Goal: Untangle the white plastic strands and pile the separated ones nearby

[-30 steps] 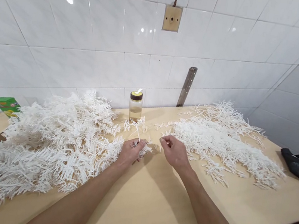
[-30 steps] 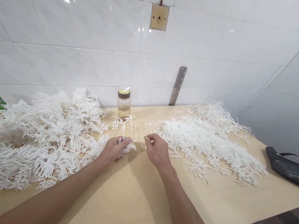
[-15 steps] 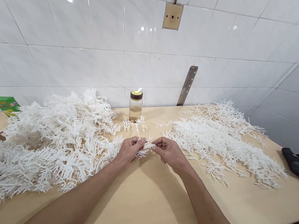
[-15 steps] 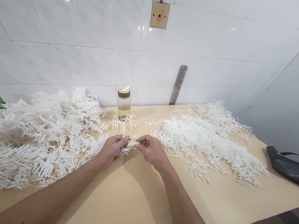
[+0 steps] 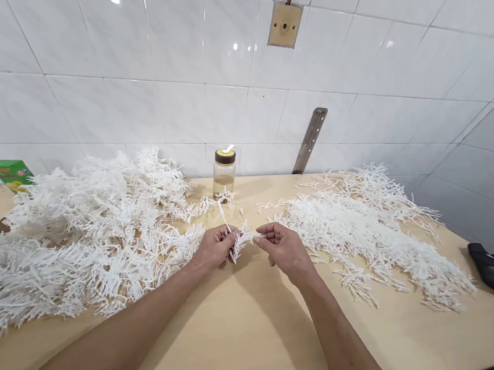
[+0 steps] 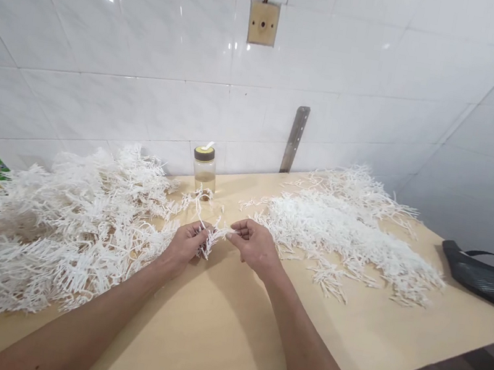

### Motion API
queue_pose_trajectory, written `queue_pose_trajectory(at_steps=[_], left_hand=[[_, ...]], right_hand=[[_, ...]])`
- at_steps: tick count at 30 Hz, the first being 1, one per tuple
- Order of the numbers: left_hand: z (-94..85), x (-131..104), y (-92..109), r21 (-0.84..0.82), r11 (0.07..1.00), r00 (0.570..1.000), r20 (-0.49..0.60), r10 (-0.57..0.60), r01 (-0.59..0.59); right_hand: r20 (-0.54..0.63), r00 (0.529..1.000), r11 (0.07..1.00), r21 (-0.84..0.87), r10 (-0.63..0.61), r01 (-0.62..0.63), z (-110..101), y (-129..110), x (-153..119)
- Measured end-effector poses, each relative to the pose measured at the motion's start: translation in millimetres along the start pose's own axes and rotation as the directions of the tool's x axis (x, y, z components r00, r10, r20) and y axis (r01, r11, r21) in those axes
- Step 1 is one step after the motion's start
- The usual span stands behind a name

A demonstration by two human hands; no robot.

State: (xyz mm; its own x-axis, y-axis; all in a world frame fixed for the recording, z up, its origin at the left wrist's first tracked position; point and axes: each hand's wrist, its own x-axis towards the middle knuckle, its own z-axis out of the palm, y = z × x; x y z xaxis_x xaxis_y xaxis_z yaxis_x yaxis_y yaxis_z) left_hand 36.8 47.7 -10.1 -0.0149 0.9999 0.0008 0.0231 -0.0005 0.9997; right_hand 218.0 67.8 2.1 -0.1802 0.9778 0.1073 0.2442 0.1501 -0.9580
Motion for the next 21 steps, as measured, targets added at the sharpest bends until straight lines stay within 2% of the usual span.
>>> queue_pose_trajectory(at_steps=[2,5,9,11,15,18,21], left_hand=[[0.5,0.2,-1.1,0.014,1.0,1.0,-0.01,0.007,-0.007],[1.9,-0.1,-1.1,0.032,0.999,0.999,-0.026,0.02,-0.02],[3.5,-0.6,-0.7,0.049,0.997,0.996,-0.063,0.056,-0.053],[3.6,-0.5,-1.2,0.063,0.996,0.996,-0.068,0.065,-0.061],[2.6,1.2,-4.0,0.093,0.988,0.991,-0.037,0.128,-0.124],[1.6,2.5,-5.8,0.086,0.978,0.982,0.034,0.187,-0.19],[1.7,2.0,-4.3,0.092,0.982,0.984,0.086,0.156,-0.164]], right_hand=[[0.052,0.998,0.999,0.045,0.023,-0.026,-2.8,1.5,0.5],[0.057,0.997,0.996,0.076,0.051,-0.055,-4.1,3.3,1.2],[0.08,0.992,0.995,-0.002,0.102,-0.102,1.9,4.4,0.6],[0.084,0.992,0.995,-0.047,0.09,-0.086,6.1,3.0,-0.5],[-0.01,0.999,0.998,-0.061,0.032,-0.032,11.0,-2.5,-2.0],[-0.116,0.993,0.996,-0.089,-0.01,0.0,11.3,-4.1,-1.6],[-0.175,0.981,0.985,-0.166,-0.08,0.051,11.8,-2.4,-0.6]])
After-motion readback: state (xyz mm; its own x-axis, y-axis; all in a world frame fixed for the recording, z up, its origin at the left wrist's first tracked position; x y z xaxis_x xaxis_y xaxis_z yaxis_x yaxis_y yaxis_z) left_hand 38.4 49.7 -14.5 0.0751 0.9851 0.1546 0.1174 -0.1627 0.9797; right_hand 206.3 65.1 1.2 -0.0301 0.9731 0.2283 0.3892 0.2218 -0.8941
